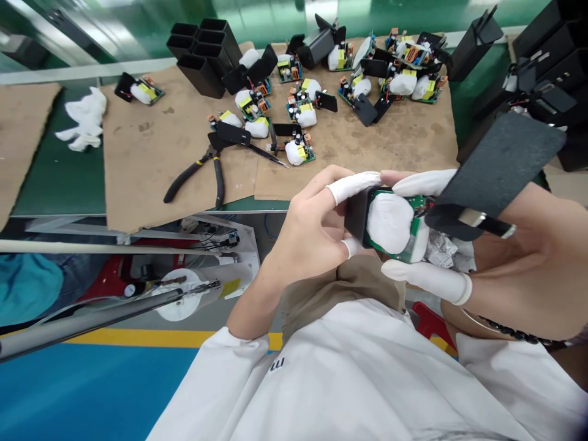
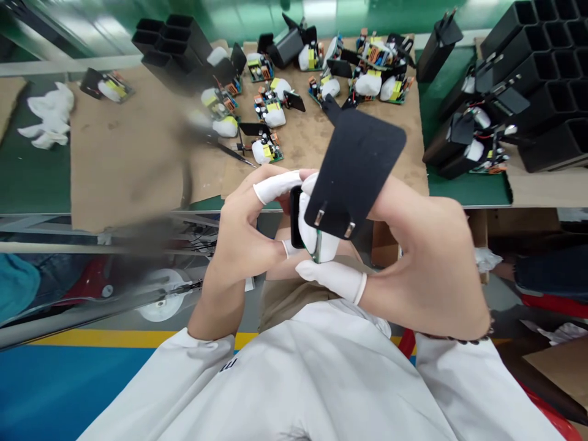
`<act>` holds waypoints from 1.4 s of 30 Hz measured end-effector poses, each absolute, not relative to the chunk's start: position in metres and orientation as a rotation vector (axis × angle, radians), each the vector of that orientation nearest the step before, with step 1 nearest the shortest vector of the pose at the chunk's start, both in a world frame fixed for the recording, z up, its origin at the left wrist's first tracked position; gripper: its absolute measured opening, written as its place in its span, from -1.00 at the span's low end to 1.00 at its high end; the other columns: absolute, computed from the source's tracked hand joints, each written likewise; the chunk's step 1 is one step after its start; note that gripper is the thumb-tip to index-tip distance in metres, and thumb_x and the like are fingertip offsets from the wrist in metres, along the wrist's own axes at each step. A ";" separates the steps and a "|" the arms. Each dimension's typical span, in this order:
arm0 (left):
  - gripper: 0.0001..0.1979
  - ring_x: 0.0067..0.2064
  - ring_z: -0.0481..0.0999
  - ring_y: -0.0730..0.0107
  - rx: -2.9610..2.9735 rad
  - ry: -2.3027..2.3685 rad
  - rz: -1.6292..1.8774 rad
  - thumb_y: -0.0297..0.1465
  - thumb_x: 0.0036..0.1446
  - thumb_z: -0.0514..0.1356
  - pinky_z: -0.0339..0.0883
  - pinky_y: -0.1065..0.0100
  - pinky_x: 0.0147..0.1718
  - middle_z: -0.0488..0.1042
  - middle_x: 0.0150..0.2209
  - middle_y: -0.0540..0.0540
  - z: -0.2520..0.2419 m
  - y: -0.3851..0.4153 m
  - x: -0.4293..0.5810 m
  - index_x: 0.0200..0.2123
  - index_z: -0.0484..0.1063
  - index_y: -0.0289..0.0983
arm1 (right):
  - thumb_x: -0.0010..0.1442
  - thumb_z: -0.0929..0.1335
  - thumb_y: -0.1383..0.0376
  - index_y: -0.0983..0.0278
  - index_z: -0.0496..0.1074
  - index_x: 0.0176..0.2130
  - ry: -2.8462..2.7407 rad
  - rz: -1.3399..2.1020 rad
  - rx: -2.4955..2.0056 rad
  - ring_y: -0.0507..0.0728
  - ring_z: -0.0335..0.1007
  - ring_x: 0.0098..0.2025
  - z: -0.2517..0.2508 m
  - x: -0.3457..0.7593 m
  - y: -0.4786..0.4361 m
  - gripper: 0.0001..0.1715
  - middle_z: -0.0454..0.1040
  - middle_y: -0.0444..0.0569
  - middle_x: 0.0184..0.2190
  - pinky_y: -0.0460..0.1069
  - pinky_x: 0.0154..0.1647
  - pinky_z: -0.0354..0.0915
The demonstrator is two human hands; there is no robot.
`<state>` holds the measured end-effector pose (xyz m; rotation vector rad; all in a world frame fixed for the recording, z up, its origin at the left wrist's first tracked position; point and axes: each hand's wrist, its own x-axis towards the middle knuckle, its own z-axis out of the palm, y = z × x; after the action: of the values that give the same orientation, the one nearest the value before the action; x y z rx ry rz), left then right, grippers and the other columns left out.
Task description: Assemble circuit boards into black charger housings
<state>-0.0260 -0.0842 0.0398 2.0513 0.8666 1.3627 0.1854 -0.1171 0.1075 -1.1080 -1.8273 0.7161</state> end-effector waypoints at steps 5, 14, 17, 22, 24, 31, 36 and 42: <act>-0.47 -0.21 0.53 0.29 1.990 0.820 1.410 -0.38 0.06 0.44 0.48 0.29 -0.40 0.55 -0.10 -0.10 0.036 -0.085 -0.025 0.14 0.55 -0.14 | 0.06 0.62 0.15 -0.06 0.65 -0.07 -1.932 0.624 -1.174 0.24 0.66 -0.24 0.111 0.182 -0.119 -0.60 0.70 -0.24 -0.20 0.11 -0.48 0.52; -0.47 -0.19 0.53 0.27 1.978 0.847 1.387 -0.45 0.04 0.39 0.46 0.28 -0.37 0.54 -0.11 -0.10 0.037 -0.087 -0.025 0.13 0.56 -0.15 | 0.10 0.60 0.27 0.00 0.61 -0.03 -1.958 0.694 -1.125 0.13 0.69 -0.16 0.110 0.182 -0.117 -0.58 0.67 -0.33 -0.08 -0.03 -0.08 0.67; -0.44 -0.17 0.55 0.28 1.973 0.905 1.326 -0.46 0.02 0.39 0.48 0.30 -0.35 0.54 -0.08 -0.08 0.037 -0.088 -0.025 0.14 0.56 -0.12 | 0.13 0.56 0.28 -0.03 0.60 -0.04 -1.964 0.712 -1.137 0.12 0.69 -0.19 0.110 0.181 -0.118 -0.61 0.67 -0.34 -0.10 -0.03 -0.06 0.67; -0.38 -0.18 0.52 0.30 1.981 0.861 1.338 -0.55 -0.03 0.34 0.45 0.31 -0.36 0.55 -0.09 -0.07 0.035 -0.086 -0.025 0.14 0.56 -0.10 | 0.13 0.57 0.26 -0.06 0.58 -0.01 -1.970 0.657 -1.169 0.18 0.70 -0.20 0.108 0.181 -0.122 -0.57 0.68 -0.33 -0.13 0.04 -0.17 0.66; -0.38 -0.20 0.50 0.31 1.961 0.832 1.365 -0.58 -0.06 0.32 0.42 0.32 -0.38 0.55 -0.09 -0.08 0.033 -0.085 -0.024 0.13 0.57 -0.12 | 0.12 0.59 0.22 -0.04 0.57 -0.02 -1.991 0.618 -1.187 0.19 0.69 -0.21 0.108 0.182 -0.123 -0.58 0.68 -0.31 -0.13 0.06 -0.25 0.61; -0.50 -0.15 0.54 0.27 1.962 0.909 1.313 -0.46 0.06 0.37 0.46 0.29 -0.25 0.53 -0.09 -0.08 0.036 -0.089 -0.024 0.11 0.57 -0.14 | 0.08 0.63 0.18 0.06 0.48 -0.11 -2.116 0.466 -1.208 0.10 0.64 -0.36 0.106 0.181 -0.121 -0.57 0.66 -0.28 -0.27 -0.01 -0.44 0.43; -0.52 -0.13 0.54 0.27 1.900 1.014 1.232 -0.48 -0.02 0.41 0.48 0.31 -0.15 0.57 -0.12 -0.07 0.034 -0.087 -0.022 0.04 0.61 -0.21 | 0.16 0.55 0.27 0.24 0.53 -0.07 -2.133 0.493 -1.291 0.21 0.64 -0.35 0.092 0.172 -0.111 -0.66 0.65 -0.11 -0.32 0.04 -0.40 0.43; -0.35 -0.13 0.60 0.20 1.520 1.009 0.954 -0.38 -0.29 0.58 0.52 0.25 -0.08 0.63 -0.11 -0.10 0.009 -0.067 -0.021 -0.01 0.62 -0.28 | 0.03 0.64 0.20 0.11 0.45 0.21 -1.922 1.087 -1.158 0.29 0.58 0.18 0.075 0.200 -0.072 -0.20 0.57 -0.04 0.19 0.13 0.13 0.58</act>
<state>-0.0209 -0.0673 0.0086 1.5204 1.0087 0.9541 0.2005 -0.0721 0.0749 -1.1581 -1.9216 1.0873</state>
